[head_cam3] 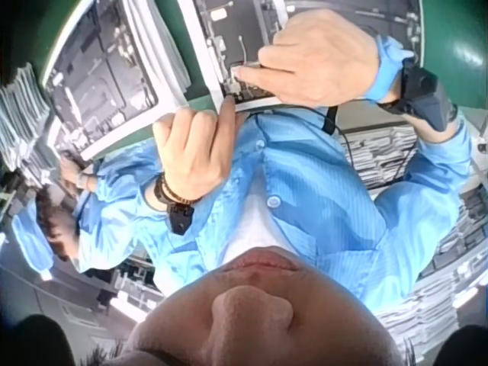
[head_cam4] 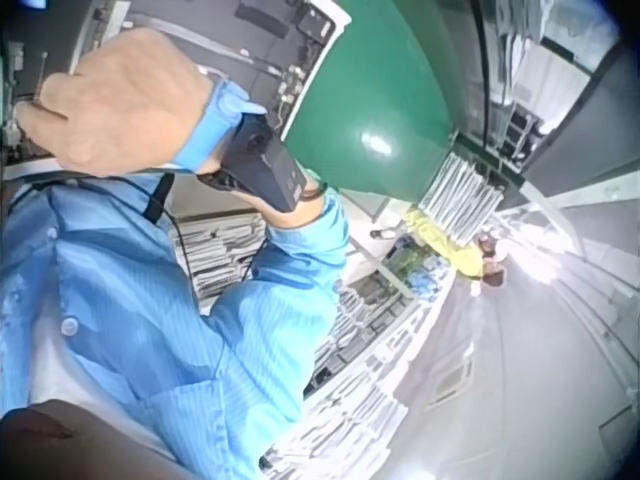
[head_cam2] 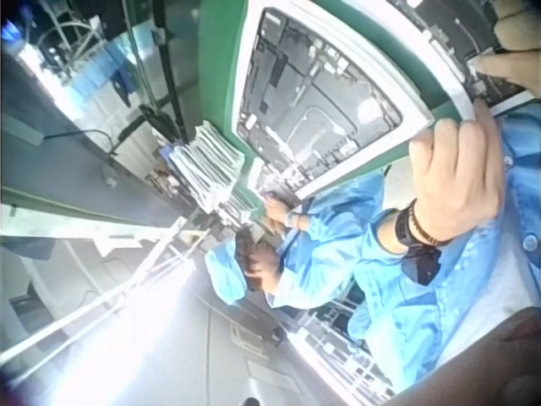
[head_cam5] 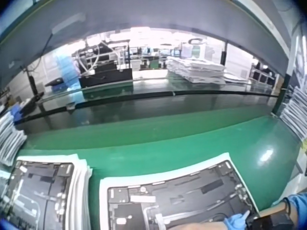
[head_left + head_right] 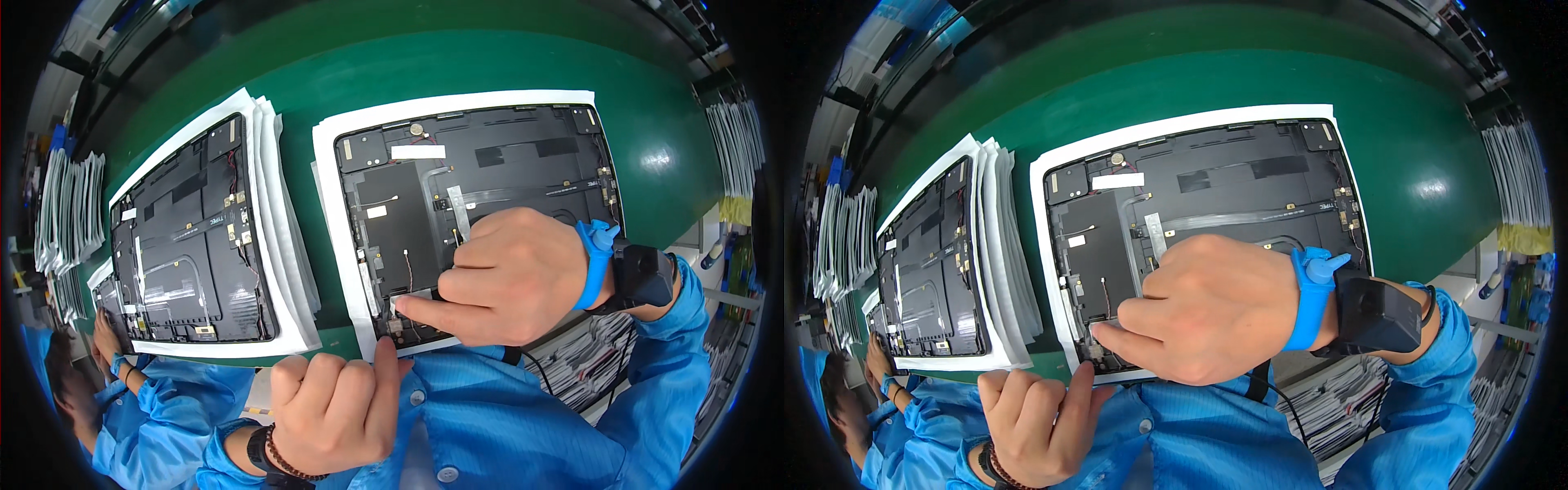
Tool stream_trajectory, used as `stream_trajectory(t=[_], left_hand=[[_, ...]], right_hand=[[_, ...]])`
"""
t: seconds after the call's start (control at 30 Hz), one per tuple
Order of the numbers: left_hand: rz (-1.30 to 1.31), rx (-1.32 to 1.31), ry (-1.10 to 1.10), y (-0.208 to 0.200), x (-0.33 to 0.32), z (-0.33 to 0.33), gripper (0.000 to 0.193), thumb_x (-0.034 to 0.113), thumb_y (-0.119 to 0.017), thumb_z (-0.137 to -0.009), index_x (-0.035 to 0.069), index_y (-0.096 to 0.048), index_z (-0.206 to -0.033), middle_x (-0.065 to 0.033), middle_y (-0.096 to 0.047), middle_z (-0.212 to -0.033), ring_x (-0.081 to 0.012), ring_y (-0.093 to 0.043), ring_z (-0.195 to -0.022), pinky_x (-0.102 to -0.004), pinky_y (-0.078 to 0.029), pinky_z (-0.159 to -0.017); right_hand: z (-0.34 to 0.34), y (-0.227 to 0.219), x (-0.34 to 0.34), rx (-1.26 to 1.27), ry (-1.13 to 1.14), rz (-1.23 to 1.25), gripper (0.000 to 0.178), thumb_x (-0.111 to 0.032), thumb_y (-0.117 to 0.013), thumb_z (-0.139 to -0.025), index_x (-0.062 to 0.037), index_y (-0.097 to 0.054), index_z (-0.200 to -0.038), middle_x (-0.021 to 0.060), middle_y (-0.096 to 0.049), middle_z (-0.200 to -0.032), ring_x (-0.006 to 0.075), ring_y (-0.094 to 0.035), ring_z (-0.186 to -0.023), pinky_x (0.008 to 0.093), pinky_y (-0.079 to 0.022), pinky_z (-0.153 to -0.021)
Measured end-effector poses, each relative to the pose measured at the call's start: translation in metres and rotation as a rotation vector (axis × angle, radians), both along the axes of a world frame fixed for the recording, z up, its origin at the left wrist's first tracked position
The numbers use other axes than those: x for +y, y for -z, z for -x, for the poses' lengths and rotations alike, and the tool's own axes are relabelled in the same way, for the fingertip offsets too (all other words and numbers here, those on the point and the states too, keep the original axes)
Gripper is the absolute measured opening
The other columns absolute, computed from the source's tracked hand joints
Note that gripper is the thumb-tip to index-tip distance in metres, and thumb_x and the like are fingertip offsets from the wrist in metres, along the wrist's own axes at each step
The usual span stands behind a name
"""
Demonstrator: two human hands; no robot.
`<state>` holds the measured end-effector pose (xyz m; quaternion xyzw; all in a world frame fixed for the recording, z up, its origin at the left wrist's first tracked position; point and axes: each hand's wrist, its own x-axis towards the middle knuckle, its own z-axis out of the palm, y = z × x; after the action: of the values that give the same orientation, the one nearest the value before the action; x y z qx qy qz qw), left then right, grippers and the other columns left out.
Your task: Installing small components and internal wiring into a tablet or laptop chassis on a production line.
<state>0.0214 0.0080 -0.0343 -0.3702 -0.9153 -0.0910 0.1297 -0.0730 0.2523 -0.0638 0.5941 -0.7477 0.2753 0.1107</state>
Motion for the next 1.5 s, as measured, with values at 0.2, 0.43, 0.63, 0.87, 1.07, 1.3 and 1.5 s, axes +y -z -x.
stream_trajectory(t=[0.2, 0.43, 0.63, 0.87, 1.07, 1.3, 1.5], left_hand=[[-0.014, -0.030, -0.044, 0.005, 0.005, 0.000, 0.016, 0.009, -0.076, -0.083, -0.004, -0.073, -0.093, 0.0020, -0.036, -0.063, -0.0120, -0.042, -0.053, -0.0315, -0.025, -0.053], [-0.017, -0.125, -0.098, 0.012, 0.010, 0.000, 0.020, 0.001, -0.066, -0.076, -0.003, -0.069, -0.095, 0.0022, -0.038, -0.062, -0.0098, -0.043, -0.048, -0.0273, -0.028, -0.043], [-0.054, -0.139, -0.092, 0.012, 0.009, 0.000, 0.025, 0.001, -0.064, -0.071, -0.004, -0.068, -0.095, 0.0017, -0.039, -0.062, -0.0100, -0.045, -0.049, -0.0273, -0.031, -0.043], [-0.088, -0.120, -0.087, 0.016, 0.010, 0.003, 0.024, 0.002, -0.064, -0.070, -0.004, -0.069, -0.093, 0.0015, -0.040, -0.062, -0.0105, -0.047, -0.050, -0.0272, -0.033, -0.043], [-0.086, -0.236, -0.142, 0.008, 0.012, 0.001, 0.029, 0.007, -0.074, -0.071, -0.001, -0.071, -0.098, -0.0009, -0.045, -0.066, -0.0154, -0.050, -0.053, -0.0316, -0.037, -0.047], [-0.128, -0.195, -0.044, -0.006, 0.003, -0.001, 0.022, 0.007, -0.072, -0.080, -0.002, -0.071, -0.101, -0.0002, -0.046, -0.067, -0.0130, -0.051, -0.051, -0.0277, -0.040, -0.043], [-0.039, 0.041, -0.134, -0.060, -0.011, 0.063, 0.016, 0.004, -0.065, -0.073, 0.003, -0.060, -0.088, -0.0089, -0.049, -0.075, -0.0267, -0.057, -0.065, -0.0387, -0.048, -0.055]], right_hand=[[-0.001, 0.011, -0.004, 0.002, 0.021, 0.067, 0.031, -0.011, -0.076, -0.071, -0.0023, -0.077, -0.101, -0.0023, -0.039, -0.061, 0.0109, -0.045, -0.048, 0.0275, -0.034, -0.038], [0.000, 0.009, -0.004, -0.025, 0.004, 0.022, 0.041, -0.015, -0.074, -0.069, -0.0035, -0.077, -0.108, -0.0027, -0.040, -0.063, 0.0106, -0.046, -0.050, 0.0276, -0.036, -0.039], [0.000, 0.001, -0.004, -0.064, 0.005, -0.080, 0.037, -0.022, -0.070, -0.075, -0.0024, -0.075, -0.107, 0.0014, -0.052, -0.073, 0.0149, -0.054, -0.056, 0.0306, -0.045, -0.046], [0.002, -0.006, -0.007, -0.081, -0.004, -0.182, 0.041, -0.022, -0.069, -0.076, -0.0040, -0.076, -0.111, 0.0008, -0.047, -0.071, 0.0149, -0.053, -0.055, 0.0314, -0.044, -0.046], [0.002, -0.017, -0.010, -0.117, -0.030, -0.267, 0.039, -0.020, -0.069, -0.078, -0.0003, -0.076, -0.111, 0.0038, -0.054, -0.068, 0.0181, -0.058, -0.054, 0.0329, -0.045, -0.046], [-0.003, -0.015, -0.010, 0.047, -0.013, -0.286, 0.057, -0.027, -0.074, -0.074, -0.0055, -0.071, -0.127, -0.0016, -0.046, -0.071, 0.0143, -0.054, -0.059, 0.0305, -0.045, -0.049], [-0.017, -0.057, 0.018, 0.063, 0.239, -0.158, 0.050, -0.016, -0.073, -0.074, -0.0034, -0.071, -0.123, 0.0030, -0.051, -0.068, 0.0184, -0.057, -0.055, 0.0354, -0.046, -0.049]])
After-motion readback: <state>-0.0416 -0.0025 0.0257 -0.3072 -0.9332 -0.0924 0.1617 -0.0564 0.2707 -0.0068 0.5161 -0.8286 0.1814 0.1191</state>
